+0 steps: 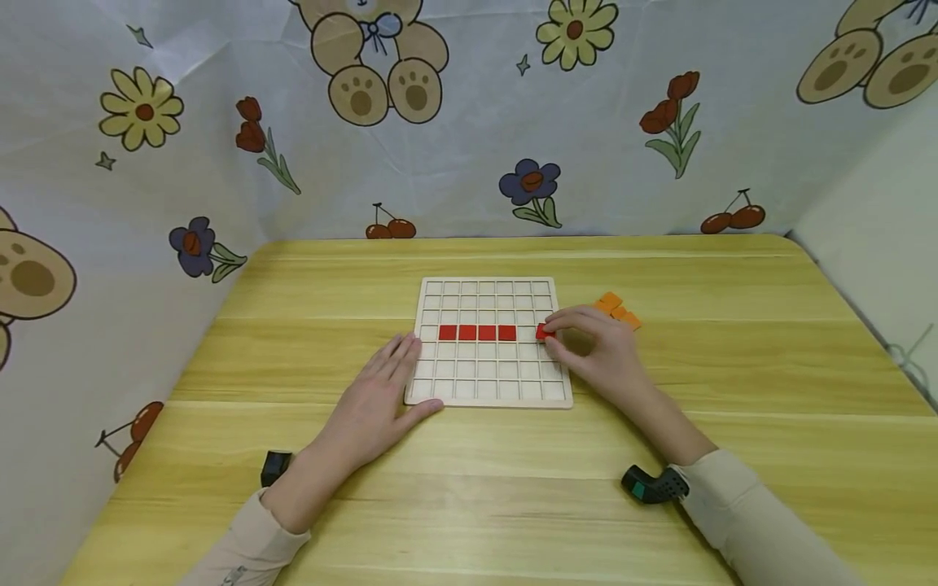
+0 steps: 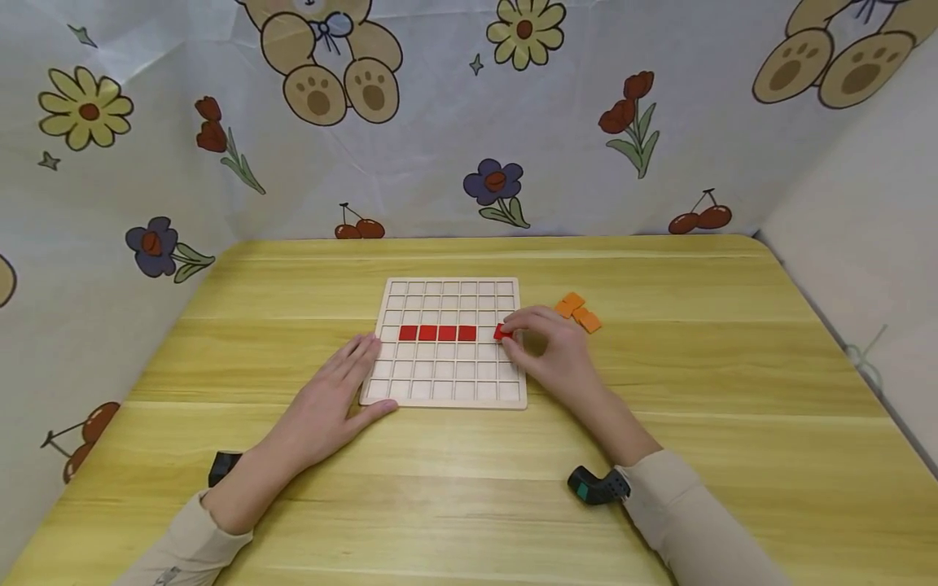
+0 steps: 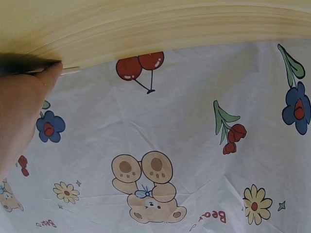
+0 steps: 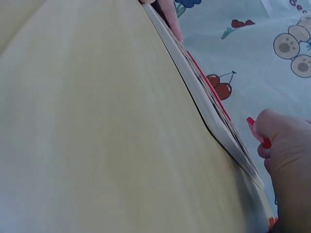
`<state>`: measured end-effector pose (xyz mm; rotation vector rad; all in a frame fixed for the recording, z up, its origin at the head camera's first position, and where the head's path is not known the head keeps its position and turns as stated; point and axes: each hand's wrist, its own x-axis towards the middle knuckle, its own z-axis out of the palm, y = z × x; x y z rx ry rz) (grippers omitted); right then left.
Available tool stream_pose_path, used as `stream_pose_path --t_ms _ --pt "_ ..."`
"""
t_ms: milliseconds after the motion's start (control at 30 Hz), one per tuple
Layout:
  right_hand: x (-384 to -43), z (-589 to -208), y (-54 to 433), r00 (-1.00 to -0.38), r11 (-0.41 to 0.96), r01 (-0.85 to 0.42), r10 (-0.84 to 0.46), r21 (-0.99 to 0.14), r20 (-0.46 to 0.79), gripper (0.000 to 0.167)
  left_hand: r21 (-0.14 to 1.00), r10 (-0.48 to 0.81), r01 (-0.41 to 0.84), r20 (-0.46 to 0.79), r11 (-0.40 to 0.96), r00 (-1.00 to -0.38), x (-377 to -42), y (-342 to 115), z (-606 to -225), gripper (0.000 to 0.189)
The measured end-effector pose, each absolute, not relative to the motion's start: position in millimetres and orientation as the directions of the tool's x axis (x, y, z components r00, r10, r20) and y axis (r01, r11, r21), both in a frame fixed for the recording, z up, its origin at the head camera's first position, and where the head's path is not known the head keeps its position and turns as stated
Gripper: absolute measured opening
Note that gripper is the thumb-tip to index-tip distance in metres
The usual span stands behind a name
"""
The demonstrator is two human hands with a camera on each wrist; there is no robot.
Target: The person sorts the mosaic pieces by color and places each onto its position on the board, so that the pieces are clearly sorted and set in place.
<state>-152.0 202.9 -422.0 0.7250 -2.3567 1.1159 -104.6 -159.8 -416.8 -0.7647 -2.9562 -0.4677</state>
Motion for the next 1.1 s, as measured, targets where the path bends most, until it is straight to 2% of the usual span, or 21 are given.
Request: stream_pose_path --t_ms 300,667,867,1100 --pt "-157.5 -428.3 186.1 -0.769 0.559 -0.626 -0.329 -0.543 0.548 0.015 0.287 0.465 0.469 0.087 0.835 -0.881 -102.4 -157.6 -416.0 0.096" --pt "-162.9 -423.5 186.9 -0.768 0.598 -0.628 -0.378 -0.498 0.516 0.018 0.265 0.47 0.484 0.119 0.834 -0.875 -106.7 -157.8 -418.5 0.095" --pt "-165.0 -422.9 189.1 -0.734 0.587 -0.663 -0.391 -0.464 0.554 0.021 0.257 0.481 0.498 0.128 0.828 -0.867 -111.6 -154.0 -418.4 0.095" --pt "-162.6 -430.8 185.5 -0.719 0.548 -0.681 -0.372 -0.486 0.587 0.024 0.251 0.474 0.48 0.087 0.841 -0.876 -109.6 -157.5 -418.1 0.093"
